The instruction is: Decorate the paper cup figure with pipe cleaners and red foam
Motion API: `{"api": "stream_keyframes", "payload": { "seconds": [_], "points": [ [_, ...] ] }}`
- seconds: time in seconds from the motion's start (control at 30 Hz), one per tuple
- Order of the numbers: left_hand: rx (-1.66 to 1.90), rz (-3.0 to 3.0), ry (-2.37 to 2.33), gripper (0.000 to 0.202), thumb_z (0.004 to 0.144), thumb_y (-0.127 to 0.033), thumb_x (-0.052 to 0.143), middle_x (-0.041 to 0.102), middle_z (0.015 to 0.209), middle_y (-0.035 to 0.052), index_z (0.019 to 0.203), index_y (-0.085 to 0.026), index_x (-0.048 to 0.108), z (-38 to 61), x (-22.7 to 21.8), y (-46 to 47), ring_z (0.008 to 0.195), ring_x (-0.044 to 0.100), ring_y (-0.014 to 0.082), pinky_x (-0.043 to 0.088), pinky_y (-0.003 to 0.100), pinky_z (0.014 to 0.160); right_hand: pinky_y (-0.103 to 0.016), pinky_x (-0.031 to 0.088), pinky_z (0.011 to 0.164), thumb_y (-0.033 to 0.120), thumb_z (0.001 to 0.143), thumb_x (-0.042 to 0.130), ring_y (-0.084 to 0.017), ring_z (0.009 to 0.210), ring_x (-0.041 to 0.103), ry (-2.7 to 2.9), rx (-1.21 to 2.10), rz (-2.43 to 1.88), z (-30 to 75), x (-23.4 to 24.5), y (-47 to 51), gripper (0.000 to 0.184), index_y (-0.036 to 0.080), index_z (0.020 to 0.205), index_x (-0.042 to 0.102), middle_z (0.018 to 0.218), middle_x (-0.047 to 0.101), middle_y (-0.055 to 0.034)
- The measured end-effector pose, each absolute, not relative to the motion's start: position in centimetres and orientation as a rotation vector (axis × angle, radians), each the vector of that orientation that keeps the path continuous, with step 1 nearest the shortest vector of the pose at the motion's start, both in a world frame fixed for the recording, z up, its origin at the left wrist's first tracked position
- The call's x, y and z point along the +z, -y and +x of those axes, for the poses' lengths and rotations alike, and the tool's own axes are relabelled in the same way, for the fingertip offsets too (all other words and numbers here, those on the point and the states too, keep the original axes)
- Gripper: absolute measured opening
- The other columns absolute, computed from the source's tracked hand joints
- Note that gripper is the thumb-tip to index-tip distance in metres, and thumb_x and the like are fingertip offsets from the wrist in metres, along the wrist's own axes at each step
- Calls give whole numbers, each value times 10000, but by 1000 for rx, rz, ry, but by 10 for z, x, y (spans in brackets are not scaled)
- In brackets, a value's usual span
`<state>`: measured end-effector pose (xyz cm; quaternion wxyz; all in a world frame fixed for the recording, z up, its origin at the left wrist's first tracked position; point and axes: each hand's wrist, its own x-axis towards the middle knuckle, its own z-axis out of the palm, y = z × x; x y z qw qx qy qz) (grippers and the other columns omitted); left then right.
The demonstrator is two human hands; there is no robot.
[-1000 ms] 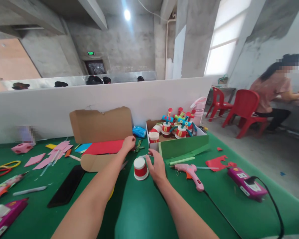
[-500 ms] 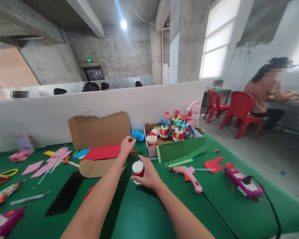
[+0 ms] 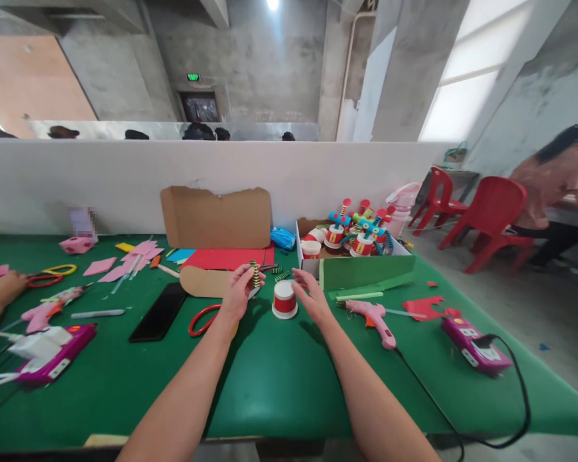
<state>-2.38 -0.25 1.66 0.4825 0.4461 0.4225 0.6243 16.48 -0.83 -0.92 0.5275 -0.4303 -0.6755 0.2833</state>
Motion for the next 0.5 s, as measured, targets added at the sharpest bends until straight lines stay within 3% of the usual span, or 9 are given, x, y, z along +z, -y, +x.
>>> {"api": "stream_keyframes", "payload": {
  "seconds": [0.07,0.13,0.23,0.33,0.4,0.5],
  "points": [
    [1521,1064,-1057,399,702,-521,645,670,683,-1,884,-175,566,-24,11,1,620,631,130,517,278,641,-416,485,915,444,691,705,-244,995,592,1663,591,-1093,158,-10,12,644,171,1254,549,1116,599,-127],
    [1501,1059,-1054,400,697,-517,652,664,664,-9,884,-175,563,-24,9,0,597,619,124,510,272,632,-427,473,929,393,614,764,-246,984,580,1698,544,-1138,153,-9,14,722,165,1260,538,1105,584,-122],
    [1474,1100,-1034,392,691,-506,668,670,685,0,869,-171,570,-22,8,0,627,622,131,507,277,659,-429,459,949,324,630,727,-239,979,584,1733,586,-1136,156,-9,14,697,170,1278,523,1094,603,-103],
    [1431,1178,-1061,374,703,-493,664,705,841,44,864,-167,574,-19,6,0,750,649,156,506,293,732,-421,432,992,282,701,625,-240,1058,587,1764,728,-1067,168,-8,10,679,185,1354,464,1140,626,-93],
    [1349,1246,-1070,345,739,-481,629,707,930,58,872,-168,567,-16,2,-1,812,657,169,502,306,771,-423,420,1009,293,738,581,-245,1133,564,1761,788,-1042,173,-7,9,661,203,1378,442,1204,609,-101],
    [1217,1375,-1049,277,789,-433,579,693,917,39,881,-172,562,-9,-5,-1,856,650,175,497,302,790,-447,421,1007,368,706,658,-267,1148,546,1755,687,-1097,172,-7,9,697,191,1354,470,1226,578,-127]
  ]
}}
